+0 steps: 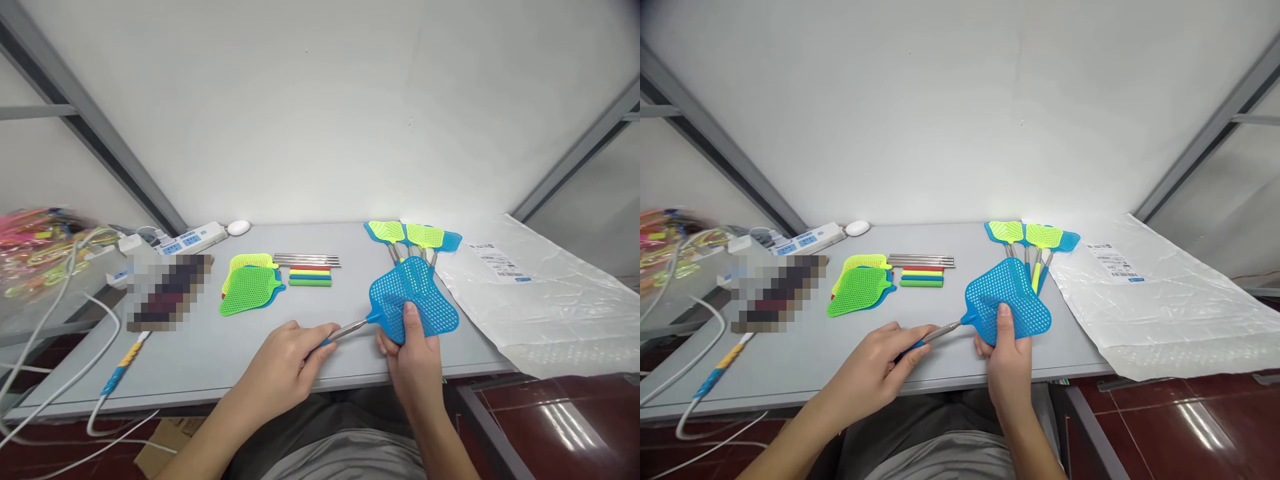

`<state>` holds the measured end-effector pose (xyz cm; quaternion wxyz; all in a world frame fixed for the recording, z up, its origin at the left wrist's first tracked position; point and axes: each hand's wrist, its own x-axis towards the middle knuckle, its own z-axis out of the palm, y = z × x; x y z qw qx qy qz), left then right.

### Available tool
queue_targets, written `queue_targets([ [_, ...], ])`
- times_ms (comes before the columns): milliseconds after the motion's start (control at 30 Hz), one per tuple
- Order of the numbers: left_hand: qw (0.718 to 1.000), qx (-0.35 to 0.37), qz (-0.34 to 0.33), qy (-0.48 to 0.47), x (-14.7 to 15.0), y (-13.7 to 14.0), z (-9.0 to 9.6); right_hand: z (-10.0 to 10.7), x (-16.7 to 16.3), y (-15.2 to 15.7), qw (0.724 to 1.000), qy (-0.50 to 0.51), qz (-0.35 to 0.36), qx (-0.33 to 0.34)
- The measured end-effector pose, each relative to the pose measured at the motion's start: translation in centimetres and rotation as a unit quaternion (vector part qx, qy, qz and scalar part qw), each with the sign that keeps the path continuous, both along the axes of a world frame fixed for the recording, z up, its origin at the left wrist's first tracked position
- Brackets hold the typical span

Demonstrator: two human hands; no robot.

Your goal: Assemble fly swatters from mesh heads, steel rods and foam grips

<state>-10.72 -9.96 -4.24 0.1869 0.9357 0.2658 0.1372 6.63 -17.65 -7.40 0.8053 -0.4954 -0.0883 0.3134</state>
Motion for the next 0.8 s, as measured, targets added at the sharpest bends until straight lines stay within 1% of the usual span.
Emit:
queue_targets([
  [67, 0.999, 0.040, -0.012, 0.020, 0.7, 0.2, 0.1, -0.2, 0.3, -0.2, 1.000, 0.000, -0.008, -0.003],
  [133, 0.996, 0.064, -0.016, 0.057, 1.4, 0.2, 0.7, -0.4, 0.6, -0.2, 1.000, 0.005, -0.003, -0.003],
  [200, 0.993, 0.065, -0.014, 0.099, 2.0, -0.1, 1.6, -0.5, 0.9, -0.1, 1.000, 0.008, 0.020, 0.012],
  [267, 0.992, 0.039, -0.010, 0.121, 2.6, -0.5, 2.6, -0.5, 1.1, 0.2, 0.997, 0.008, 0.054, 0.050],
  [367, 0.994, -0.043, -0.025, 0.093, 3.7, -0.7, 3.7, -0.3, 1.2, 0.4, 0.990, 0.019, 0.096, 0.098],
  [433, 0.989, -0.133, -0.058, 0.041, 4.8, -0.3, 4.0, -0.1, 1.3, 0.4, 0.990, 0.020, 0.102, 0.098],
  [467, 0.978, -0.193, -0.075, 0.017, 5.5, -0.1, 4.0, 0.0, 1.4, 0.4, 0.990, 0.020, 0.100, 0.094],
  [533, 0.942, -0.320, -0.097, -0.018, 6.7, 0.2, 3.6, 0.1, 1.7, 0.4, 0.991, 0.027, 0.091, 0.093],
  [600, 0.907, -0.409, -0.092, -0.043, 7.6, 0.0, 2.7, 0.2, 2.1, 0.3, 0.990, 0.046, 0.088, 0.098],
  [667, 0.892, -0.440, -0.054, -0.093, 8.0, -1.0, 1.5, 0.2, 2.3, 0.2, 0.989, 0.060, 0.094, 0.100],
  [800, 0.877, -0.428, 0.056, -0.211, 7.8, -3.9, -1.1, -0.1, 2.1, 0.1, 0.986, 0.031, 0.142, 0.080],
])
